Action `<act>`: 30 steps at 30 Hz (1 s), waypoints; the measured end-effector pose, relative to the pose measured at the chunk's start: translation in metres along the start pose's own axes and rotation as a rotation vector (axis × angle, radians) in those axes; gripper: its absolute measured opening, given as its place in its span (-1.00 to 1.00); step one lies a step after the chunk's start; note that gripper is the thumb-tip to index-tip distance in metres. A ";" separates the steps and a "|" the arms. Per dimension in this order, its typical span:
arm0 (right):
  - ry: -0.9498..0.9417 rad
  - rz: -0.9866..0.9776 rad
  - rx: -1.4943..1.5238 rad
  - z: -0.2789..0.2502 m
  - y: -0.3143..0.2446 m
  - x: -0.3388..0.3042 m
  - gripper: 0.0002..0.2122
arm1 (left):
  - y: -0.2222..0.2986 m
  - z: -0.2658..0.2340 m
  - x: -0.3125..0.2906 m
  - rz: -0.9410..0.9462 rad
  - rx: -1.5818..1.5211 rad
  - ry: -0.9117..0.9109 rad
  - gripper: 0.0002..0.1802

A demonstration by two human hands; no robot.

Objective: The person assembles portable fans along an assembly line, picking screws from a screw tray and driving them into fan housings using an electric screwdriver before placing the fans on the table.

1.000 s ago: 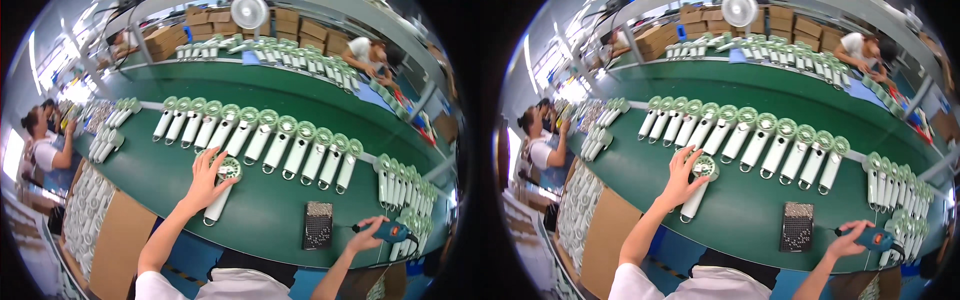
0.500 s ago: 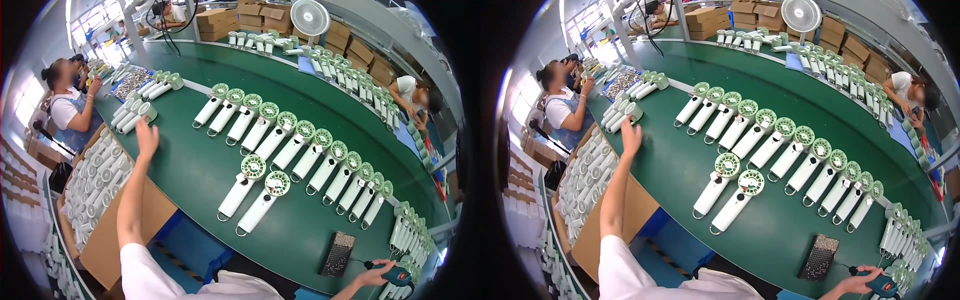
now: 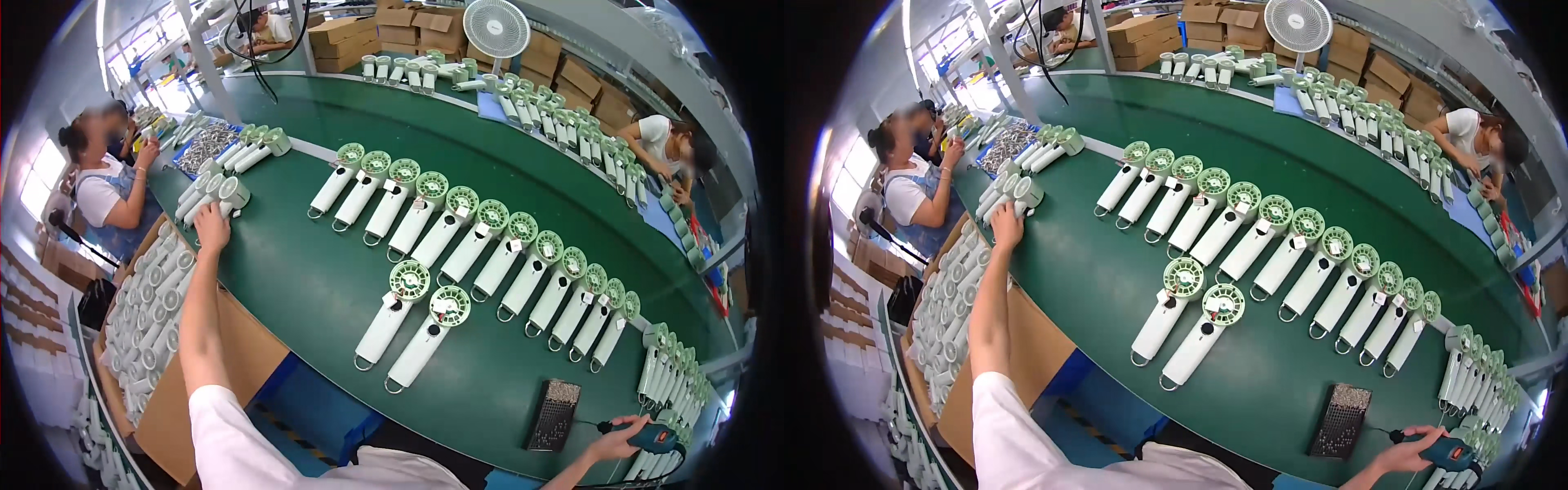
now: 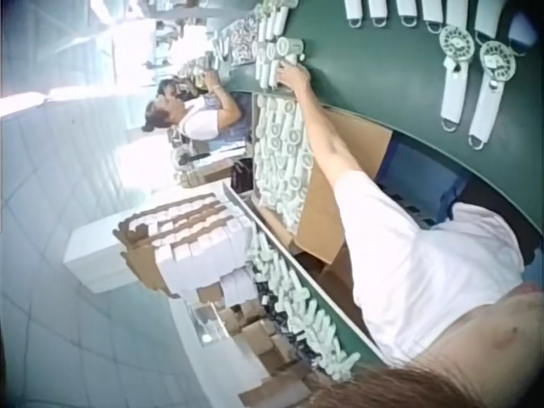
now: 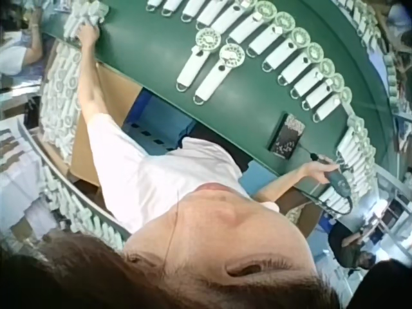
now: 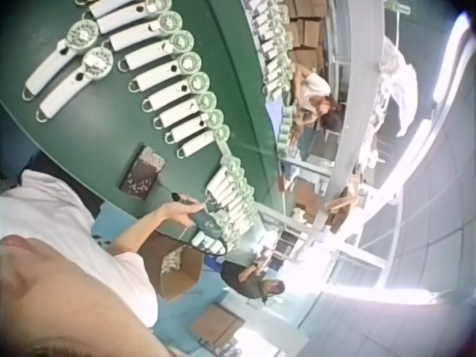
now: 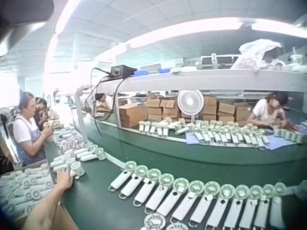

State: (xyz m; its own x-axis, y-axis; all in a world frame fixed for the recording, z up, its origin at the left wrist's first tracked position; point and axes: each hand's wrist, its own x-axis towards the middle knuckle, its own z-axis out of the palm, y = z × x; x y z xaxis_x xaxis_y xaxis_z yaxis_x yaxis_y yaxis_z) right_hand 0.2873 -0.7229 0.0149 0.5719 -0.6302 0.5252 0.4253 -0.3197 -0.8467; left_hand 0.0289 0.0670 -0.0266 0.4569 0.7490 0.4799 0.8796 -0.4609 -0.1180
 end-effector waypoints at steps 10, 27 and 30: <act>-0.025 0.014 0.011 0.001 -0.003 0.003 -0.76 | 0.039 -0.068 0.000 0.066 -0.834 0.177 -0.50; -0.186 0.034 0.148 -0.005 -0.010 -0.004 -0.90 | 0.294 -0.300 -0.189 0.228 -1.349 -1.290 -0.55; -0.227 0.046 0.199 -0.006 -0.014 -0.003 -0.80 | 0.312 -0.285 -0.238 0.402 -1.276 -1.369 -0.47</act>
State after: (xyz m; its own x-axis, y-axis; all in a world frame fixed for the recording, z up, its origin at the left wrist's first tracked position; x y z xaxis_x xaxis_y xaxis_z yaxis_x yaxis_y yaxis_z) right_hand 0.2759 -0.7207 0.0244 0.7263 -0.4597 0.5111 0.5113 -0.1356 -0.8486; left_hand 0.1572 -0.3906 0.0705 0.9168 0.0393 -0.3975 0.3957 -0.2251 0.8904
